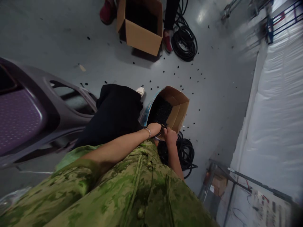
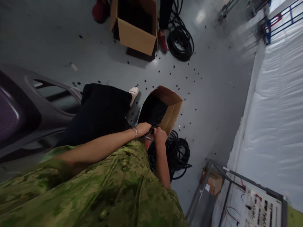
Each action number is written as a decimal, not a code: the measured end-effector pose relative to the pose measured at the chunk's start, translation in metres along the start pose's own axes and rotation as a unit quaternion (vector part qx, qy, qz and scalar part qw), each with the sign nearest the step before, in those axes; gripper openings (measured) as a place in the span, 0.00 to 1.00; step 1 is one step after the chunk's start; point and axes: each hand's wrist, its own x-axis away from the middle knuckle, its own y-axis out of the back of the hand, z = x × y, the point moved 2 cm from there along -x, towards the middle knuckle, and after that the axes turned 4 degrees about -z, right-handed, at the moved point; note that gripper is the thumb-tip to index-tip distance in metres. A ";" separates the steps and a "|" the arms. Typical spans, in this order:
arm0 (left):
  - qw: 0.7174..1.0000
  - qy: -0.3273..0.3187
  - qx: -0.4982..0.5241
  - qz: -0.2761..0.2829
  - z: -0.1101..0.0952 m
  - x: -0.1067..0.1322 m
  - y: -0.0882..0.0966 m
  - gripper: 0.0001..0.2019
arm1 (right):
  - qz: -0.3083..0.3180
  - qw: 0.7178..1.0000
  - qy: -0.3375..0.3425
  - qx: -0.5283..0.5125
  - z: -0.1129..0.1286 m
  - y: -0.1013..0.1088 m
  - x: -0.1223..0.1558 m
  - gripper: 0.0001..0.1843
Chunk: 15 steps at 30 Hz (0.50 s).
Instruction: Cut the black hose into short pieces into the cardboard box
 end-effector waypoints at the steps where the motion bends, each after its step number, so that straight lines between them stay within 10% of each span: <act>1: 1.000 0.000 0.004 -0.005 0.000 0.000 0.000 0.14 | 0.007 1.000 -0.010 0.004 0.000 0.004 0.002 0.21; 9: 0.999 -0.022 -0.015 -0.032 -0.003 0.004 -0.003 0.16 | 0.010 1.000 0.017 -0.002 -0.009 0.019 0.006 0.20; 15: 0.997 -0.055 -0.043 -0.034 -0.002 0.004 0.002 0.17 | -0.010 0.974 -0.008 -0.224 -0.029 -0.010 0.004 0.26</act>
